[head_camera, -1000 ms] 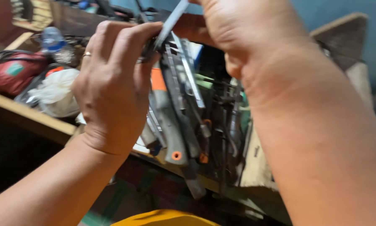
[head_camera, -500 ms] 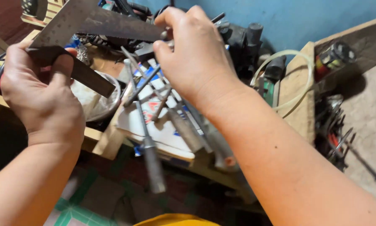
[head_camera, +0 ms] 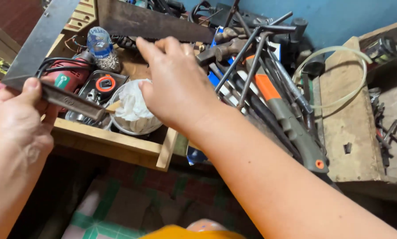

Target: Organizing various hand tools in a wooden toolbox and on a workbench.

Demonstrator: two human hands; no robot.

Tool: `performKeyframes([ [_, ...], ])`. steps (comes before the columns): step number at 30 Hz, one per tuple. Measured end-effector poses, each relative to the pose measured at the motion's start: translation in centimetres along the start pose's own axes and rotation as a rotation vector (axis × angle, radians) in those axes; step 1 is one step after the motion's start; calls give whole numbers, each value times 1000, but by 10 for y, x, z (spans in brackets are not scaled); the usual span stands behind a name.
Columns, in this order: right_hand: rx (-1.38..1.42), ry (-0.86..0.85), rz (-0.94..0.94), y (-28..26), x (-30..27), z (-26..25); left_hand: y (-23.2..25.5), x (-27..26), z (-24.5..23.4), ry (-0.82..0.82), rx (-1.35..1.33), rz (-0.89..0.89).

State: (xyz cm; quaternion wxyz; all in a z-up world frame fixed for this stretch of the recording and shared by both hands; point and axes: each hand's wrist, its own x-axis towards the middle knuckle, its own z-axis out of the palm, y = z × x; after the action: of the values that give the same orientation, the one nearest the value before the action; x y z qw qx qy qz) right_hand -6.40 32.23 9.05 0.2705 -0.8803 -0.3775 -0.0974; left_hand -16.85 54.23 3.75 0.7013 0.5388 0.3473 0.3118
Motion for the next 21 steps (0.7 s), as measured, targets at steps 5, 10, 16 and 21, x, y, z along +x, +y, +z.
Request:
performKeyframes([
  [5, -30, 61, -66, 26, 10, 13, -34, 40, -23, 66, 93, 23],
  [10, -96, 114, -40, 39, 35, 32, -9, 45, -19, 19, 291, 117],
  [16, -260, -97, 60, 31, 82, 47, 17, 117, 7, -197, 253, 362],
  [21, -200, -327, 211, 20, 106, 76, 21, 186, 15, -422, 156, 465],
])
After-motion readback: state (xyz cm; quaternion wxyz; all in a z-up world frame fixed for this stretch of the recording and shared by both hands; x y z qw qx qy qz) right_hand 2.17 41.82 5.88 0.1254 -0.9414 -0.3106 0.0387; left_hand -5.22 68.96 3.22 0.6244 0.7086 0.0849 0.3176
